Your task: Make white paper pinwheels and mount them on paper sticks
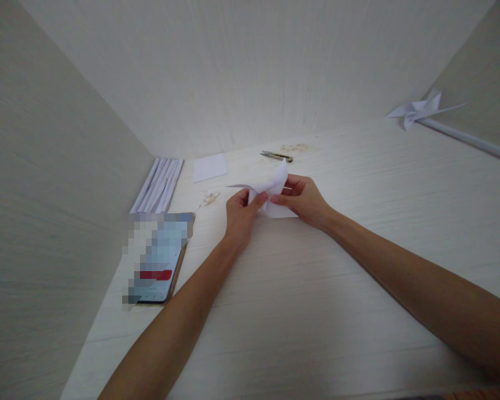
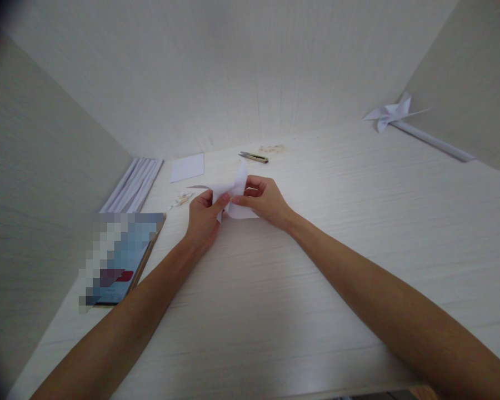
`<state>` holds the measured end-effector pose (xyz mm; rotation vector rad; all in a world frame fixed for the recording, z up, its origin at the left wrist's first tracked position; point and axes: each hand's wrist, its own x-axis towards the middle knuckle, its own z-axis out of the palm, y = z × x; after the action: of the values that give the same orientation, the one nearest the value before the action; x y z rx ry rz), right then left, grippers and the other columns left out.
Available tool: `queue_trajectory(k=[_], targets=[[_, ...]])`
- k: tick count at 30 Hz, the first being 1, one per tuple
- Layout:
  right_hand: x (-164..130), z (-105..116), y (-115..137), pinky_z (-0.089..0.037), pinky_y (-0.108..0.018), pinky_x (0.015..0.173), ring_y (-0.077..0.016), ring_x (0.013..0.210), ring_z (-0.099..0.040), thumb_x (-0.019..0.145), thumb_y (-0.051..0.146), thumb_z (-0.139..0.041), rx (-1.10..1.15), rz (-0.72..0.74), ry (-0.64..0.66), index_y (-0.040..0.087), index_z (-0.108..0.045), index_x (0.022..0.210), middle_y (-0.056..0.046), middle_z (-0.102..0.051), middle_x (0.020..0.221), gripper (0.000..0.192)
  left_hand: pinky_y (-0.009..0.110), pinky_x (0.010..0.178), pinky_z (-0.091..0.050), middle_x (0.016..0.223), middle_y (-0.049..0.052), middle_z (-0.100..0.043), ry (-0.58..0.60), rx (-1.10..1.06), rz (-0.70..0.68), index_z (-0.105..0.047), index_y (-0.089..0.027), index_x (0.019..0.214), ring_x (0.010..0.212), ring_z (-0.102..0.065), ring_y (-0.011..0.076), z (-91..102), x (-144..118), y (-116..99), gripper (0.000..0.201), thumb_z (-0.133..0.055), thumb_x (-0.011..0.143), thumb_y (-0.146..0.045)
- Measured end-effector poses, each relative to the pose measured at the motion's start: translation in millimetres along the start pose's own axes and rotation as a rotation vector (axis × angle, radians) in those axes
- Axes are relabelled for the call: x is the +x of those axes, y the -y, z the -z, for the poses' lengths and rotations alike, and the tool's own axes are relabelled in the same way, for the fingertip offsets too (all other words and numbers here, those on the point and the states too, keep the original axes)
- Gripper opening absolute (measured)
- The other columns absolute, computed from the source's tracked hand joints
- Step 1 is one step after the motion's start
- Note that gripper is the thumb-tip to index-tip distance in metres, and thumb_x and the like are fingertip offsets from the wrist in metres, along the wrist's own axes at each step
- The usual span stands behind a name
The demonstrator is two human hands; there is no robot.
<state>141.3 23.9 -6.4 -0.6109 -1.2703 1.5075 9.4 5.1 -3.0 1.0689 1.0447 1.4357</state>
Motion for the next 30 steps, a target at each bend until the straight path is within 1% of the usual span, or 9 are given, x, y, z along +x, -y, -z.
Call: queue_trajectory(k=[3,8,12,17,21,26,30], targets=[[-0.8,-1.0,0.9,-0.047,-0.033,0.073,-0.0146,0.074,-0.061,0.055,0.02,-0.071,0.0,-0.016,-0.003,0.019,-0.064,0.081,-0.001,-0.066,0.079,0.028,0.023,0.054,-0.038,0.056,-0.004,-0.057,0.002,0.021,-0.002,-0.06,-0.016,0.063,0.053,-0.047,0.0082,0.7,-0.4,-0.1,0.016,-0.067,0.057,-0.029],[-1.0,-2.3,1.0,-0.048,-0.033,0.073,-0.0153,0.075,-0.061,0.053,0.019,-0.072,0.001,-0.021,-0.017,0.018,-0.064,0.083,-0.001,-0.067,0.079,0.031,0.023,0.056,-0.038,0.055,-0.004,-0.054,0.008,0.036,-0.006,-0.059,-0.016,0.062,0.052,-0.046,0.0077,1.5,-0.5,0.7,0.015,-0.066,0.058,-0.029],[-0.6,-1.3,0.7,-0.048,-0.031,0.069,-0.0141,0.072,-0.061,0.053,0.018,-0.072,-0.006,-0.056,-0.023,0.019,-0.065,0.083,-0.001,-0.067,0.077,0.03,0.023,0.056,-0.038,0.056,-0.004,-0.054,0.009,0.032,-0.01,-0.059,-0.016,0.063,0.053,-0.046,0.0075,1.5,0.5,1.1,0.016,-0.067,0.057,-0.029],[-0.1,1.1,0.3,-0.048,-0.029,0.068,-0.013,0.067,-0.061,0.053,0.019,-0.072,0.007,-0.119,-0.045,0.017,-0.065,0.08,-0.001,-0.067,0.073,0.027,0.022,0.06,-0.04,0.059,-0.004,-0.056,0.05,-0.052,0.027,-0.059,-0.017,0.064,0.056,-0.048,0.0075,-0.7,0.0,-3.6,0.011,-0.065,0.058,-0.024],[0.5,-0.8,2.1,-0.047,-0.029,0.067,-0.0133,0.066,-0.061,0.053,0.02,-0.072,0.027,-0.131,-0.085,0.017,-0.064,0.078,-0.001,-0.067,0.072,0.027,0.023,0.062,-0.042,0.06,-0.003,-0.056,0.057,-0.091,0.027,-0.059,-0.018,0.066,0.059,-0.051,0.0089,-1.1,-0.6,-4.4,0.006,-0.057,0.063,-0.023],[1.9,-4.4,3.4,-0.047,-0.027,0.064,-0.0127,0.069,-0.06,0.051,0.02,-0.073,0.047,-0.106,-0.107,0.019,-0.062,0.08,0.0,-0.066,0.079,0.031,0.021,0.06,-0.041,0.063,-0.003,-0.055,0.049,0.032,-0.068,-0.061,-0.018,0.069,0.06,-0.05,0.0088,1.8,-0.1,0.2,0.009,-0.055,0.067,-0.025],[2.9,-3.3,1.1,-0.045,-0.024,0.057,-0.0109,0.06,-0.058,0.049,0.021,-0.074,-0.036,-0.094,-0.131,0.018,-0.061,0.076,0.002,-0.064,0.068,0.03,0.022,0.062,-0.041,0.071,0.0,-0.058,0.057,0.174,-0.136,-0.064,-0.018,0.074,0.067,-0.05,0.0105,3.4,-0.3,0.7,0.014,-0.056,0.067,-0.027]])
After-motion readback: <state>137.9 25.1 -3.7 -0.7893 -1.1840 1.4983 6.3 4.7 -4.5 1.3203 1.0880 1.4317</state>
